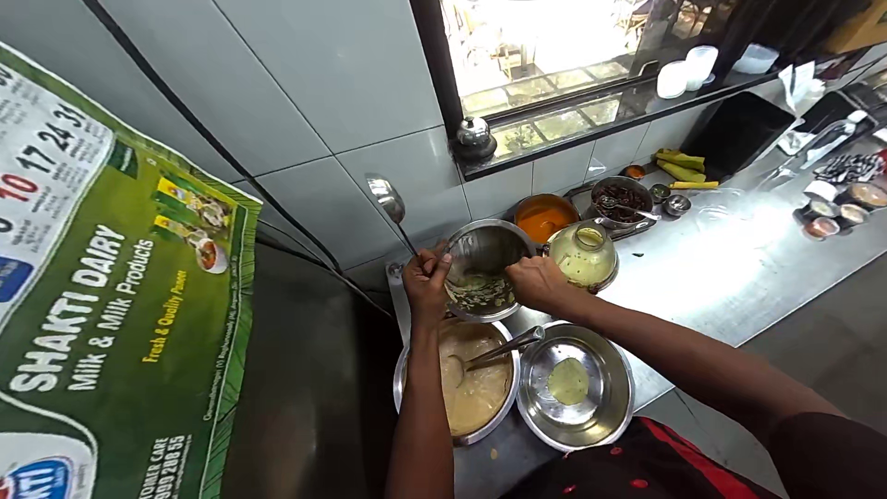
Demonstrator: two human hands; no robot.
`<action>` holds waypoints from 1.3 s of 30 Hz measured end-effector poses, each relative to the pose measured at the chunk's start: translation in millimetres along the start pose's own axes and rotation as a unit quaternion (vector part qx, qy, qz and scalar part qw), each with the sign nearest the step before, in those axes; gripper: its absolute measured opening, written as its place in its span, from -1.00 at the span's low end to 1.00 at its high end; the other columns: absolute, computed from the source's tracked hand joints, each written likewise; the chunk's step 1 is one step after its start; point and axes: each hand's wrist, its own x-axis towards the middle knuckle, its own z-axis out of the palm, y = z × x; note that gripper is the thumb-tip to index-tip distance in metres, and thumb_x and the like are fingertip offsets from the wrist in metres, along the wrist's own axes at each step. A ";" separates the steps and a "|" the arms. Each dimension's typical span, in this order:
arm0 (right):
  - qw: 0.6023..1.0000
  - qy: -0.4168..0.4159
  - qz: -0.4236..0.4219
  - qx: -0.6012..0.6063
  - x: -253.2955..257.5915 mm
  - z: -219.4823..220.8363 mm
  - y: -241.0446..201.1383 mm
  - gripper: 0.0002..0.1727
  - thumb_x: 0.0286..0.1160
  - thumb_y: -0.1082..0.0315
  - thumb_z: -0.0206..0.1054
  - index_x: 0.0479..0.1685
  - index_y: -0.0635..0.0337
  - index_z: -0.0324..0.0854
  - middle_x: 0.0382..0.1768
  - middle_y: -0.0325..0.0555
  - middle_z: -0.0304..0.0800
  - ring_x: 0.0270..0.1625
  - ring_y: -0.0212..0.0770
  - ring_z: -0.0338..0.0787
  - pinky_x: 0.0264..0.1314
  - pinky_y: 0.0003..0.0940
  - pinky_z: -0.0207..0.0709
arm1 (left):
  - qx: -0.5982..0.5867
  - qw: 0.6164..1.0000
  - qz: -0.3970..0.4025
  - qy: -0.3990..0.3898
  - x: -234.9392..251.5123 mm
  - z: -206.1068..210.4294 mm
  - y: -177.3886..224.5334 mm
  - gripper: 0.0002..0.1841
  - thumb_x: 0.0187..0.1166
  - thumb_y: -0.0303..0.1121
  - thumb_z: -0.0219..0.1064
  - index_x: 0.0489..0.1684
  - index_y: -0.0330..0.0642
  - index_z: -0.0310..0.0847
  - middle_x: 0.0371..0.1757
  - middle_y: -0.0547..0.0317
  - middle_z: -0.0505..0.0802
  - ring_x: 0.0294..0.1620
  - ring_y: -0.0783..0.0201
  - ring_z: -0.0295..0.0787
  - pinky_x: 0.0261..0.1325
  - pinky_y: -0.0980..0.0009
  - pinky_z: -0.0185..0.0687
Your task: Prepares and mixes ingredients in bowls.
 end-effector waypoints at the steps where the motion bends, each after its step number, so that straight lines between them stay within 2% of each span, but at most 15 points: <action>1: 1.000 -0.010 0.012 0.026 0.1 1.2 -1.9 -0.88 0.40 0.33 0.36 -0.22 0.16 0.72 -0.26 0.10 0.81 -0.13 0.18 0.84 -0.28 0.18 0.61 | -0.016 1.000 -0.003 -0.004 1.9 -1.3 -1.7 -0.66 0.49 -0.57 0.43 -0.47 0.06 0.33 -0.43 0.43 0.65 -0.38 0.48 0.57 -0.05 0.43 0.66; 4: 0.994 -0.037 0.031 0.099 8.0 0.8 -3.6 -0.80 0.39 0.24 0.41 -0.12 0.13 0.72 -0.18 0.09 0.82 -0.03 0.17 0.83 -0.19 0.23 0.61 | -0.047 0.998 -0.028 -0.027 8.3 -2.6 -2.1 -0.63 0.48 -0.58 0.43 -0.48 0.08 0.31 -0.45 0.43 0.60 -0.36 0.45 0.57 0.11 0.35 0.69; 8: 0.981 -0.049 0.036 0.182 19.3 -5.7 2.3 -0.76 0.52 0.20 0.34 -0.09 0.20 0.68 -0.14 0.14 0.80 0.03 0.22 0.82 -0.10 0.28 0.62 | -0.052 0.996 -0.049 -0.060 21.0 -2.7 -3.7 -0.67 0.48 -0.56 0.42 -0.48 0.08 0.36 -0.42 0.44 0.68 -0.32 0.47 0.63 0.00 0.40 0.68; 12: 0.935 -0.010 0.061 0.348 36.5 17.7 20.7 -0.69 0.59 0.13 0.27 -0.20 0.20 0.77 -0.26 0.12 0.81 -0.12 0.13 0.82 -0.11 0.27 0.61 | -0.043 0.994 -0.061 -0.080 33.8 2.5 -6.1 -0.69 0.51 -0.56 0.41 -0.48 0.06 0.39 -0.38 0.41 0.72 -0.29 0.46 0.65 0.01 0.42 0.69; 14: 0.867 0.004 0.099 0.488 37.6 33.5 21.7 -0.69 0.59 0.17 0.28 -0.29 0.25 0.75 -0.39 0.07 0.73 -0.31 0.02 0.71 -0.26 0.12 0.53 | -0.042 0.993 -0.060 -0.088 38.9 5.9 -8.4 -0.69 0.50 -0.57 0.42 -0.49 0.04 0.41 -0.36 0.39 0.73 -0.27 0.44 0.67 0.04 0.38 0.70; 17: 0.656 0.010 0.181 0.733 29.7 45.4 4.1 -0.79 0.71 0.22 0.25 -0.17 0.17 0.67 -0.60 -0.26 0.42 -0.66 -0.39 0.31 -0.65 -0.44 0.18 | -0.030 0.991 -0.063 -0.110 40.3 13.8 -7.6 -0.71 0.46 -0.58 0.42 -0.49 0.01 0.41 -0.24 0.32 0.83 -0.12 0.39 0.77 0.15 0.32 0.74; 18: 0.592 0.012 0.194 0.782 27.3 43.9 -2.0 -0.81 0.74 0.22 0.23 -0.12 0.13 0.65 -0.63 -0.32 0.37 -0.71 -0.44 0.25 -0.71 -0.52 0.11 | -0.015 0.991 -0.057 -0.117 38.7 17.5 -7.7 -0.71 0.46 -0.59 0.42 -0.47 -0.02 0.41 -0.19 0.28 0.85 -0.07 0.36 0.79 0.18 0.30 0.74; 19: 0.563 0.017 0.192 0.803 24.5 40.8 -5.9 -0.81 0.76 0.23 0.20 -0.07 0.12 0.65 -0.61 -0.33 0.34 -0.70 -0.45 0.22 -0.70 -0.53 0.07 | 0.011 0.992 -0.046 -0.121 36.7 21.0 -7.8 -0.73 0.47 -0.60 0.43 -0.45 -0.06 0.42 -0.13 0.24 0.88 -0.05 0.36 0.81 0.18 0.31 0.73; 20: 0.568 0.026 0.182 0.802 21.6 36.3 -6.7 -0.79 0.78 0.24 0.18 -0.03 0.14 0.67 -0.58 -0.31 0.38 -0.67 -0.44 0.24 -0.66 -0.52 0.10 | 0.042 0.991 -0.033 -0.126 35.1 24.5 -7.3 -0.74 0.48 -0.61 0.42 -0.45 -0.09 0.42 -0.09 0.22 0.89 -0.07 0.39 0.79 0.16 0.34 0.71; 22: 0.626 0.036 0.163 0.762 16.2 25.4 2.0 -0.74 0.79 0.24 0.17 0.05 0.18 0.72 -0.49 -0.21 0.50 -0.60 -0.38 0.34 -0.58 -0.44 0.19 | 0.106 0.984 -0.012 -0.144 34.7 27.6 -5.6 -0.82 0.51 -0.59 0.42 -0.41 -0.21 0.51 0.04 0.14 0.92 -0.09 0.44 0.80 0.10 0.41 0.69; 24: 0.659 0.022 0.166 0.733 15.3 15.0 15.8 -0.74 0.78 0.23 0.18 0.10 0.17 0.71 -0.50 -0.21 0.50 -0.63 -0.38 0.33 -0.63 -0.45 0.18 | 0.150 0.976 0.005 -0.159 39.6 27.7 -3.4 -0.88 0.53 -0.55 0.43 -0.34 -0.26 0.58 0.04 0.15 0.91 -0.21 0.53 0.72 -0.04 0.49 0.63; 30: 0.664 -0.032 0.221 0.714 20.9 11.5 23.4 -0.84 0.67 0.25 0.20 -0.15 0.15 0.56 -0.64 -0.27 0.29 -0.75 -0.39 0.15 -0.71 -0.46 0.05 | 0.117 0.981 0.003 -0.154 63.3 1.1 2.9 -0.74 0.47 -0.61 0.42 -0.46 -0.07 0.45 -0.22 0.35 0.83 -0.18 0.48 0.74 0.16 0.38 0.72; 34: 0.791 -0.026 0.186 0.583 32.5 19.7 19.1 -0.79 0.51 0.29 0.23 -0.09 0.20 0.67 -0.54 -0.08 0.52 -0.65 -0.21 0.43 -0.61 -0.23 0.33 | 0.089 0.984 -0.005 -0.152 58.3 -12.0 3.4 -0.70 0.46 -0.62 0.43 -0.47 -0.03 0.39 -0.19 0.34 0.85 -0.24 0.50 0.70 0.02 0.46 0.67; 37: 0.885 -0.009 0.133 0.445 37.6 5.5 15.7 -0.75 0.52 0.28 0.29 -0.06 0.26 0.74 -0.24 0.15 0.78 -0.18 0.11 0.79 -0.17 0.19 0.62 | 0.075 0.986 -0.011 -0.148 57.3 -15.6 3.8 -0.70 0.45 -0.61 0.44 -0.47 0.00 0.42 -0.28 0.40 0.80 -0.21 0.48 0.73 0.13 0.38 0.73; 39: 0.917 -0.003 0.099 0.386 43.1 -6.2 17.4 -0.76 0.52 0.29 0.31 -0.10 0.31 0.72 -0.19 0.21 0.79 -0.07 0.19 0.81 -0.06 0.27 0.62 | 0.063 0.987 -0.021 -0.145 60.5 -17.2 4.1 -0.68 0.44 -0.62 0.44 -0.50 0.01 0.42 -0.31 0.40 0.80 -0.15 0.44 0.79 0.23 0.30 0.75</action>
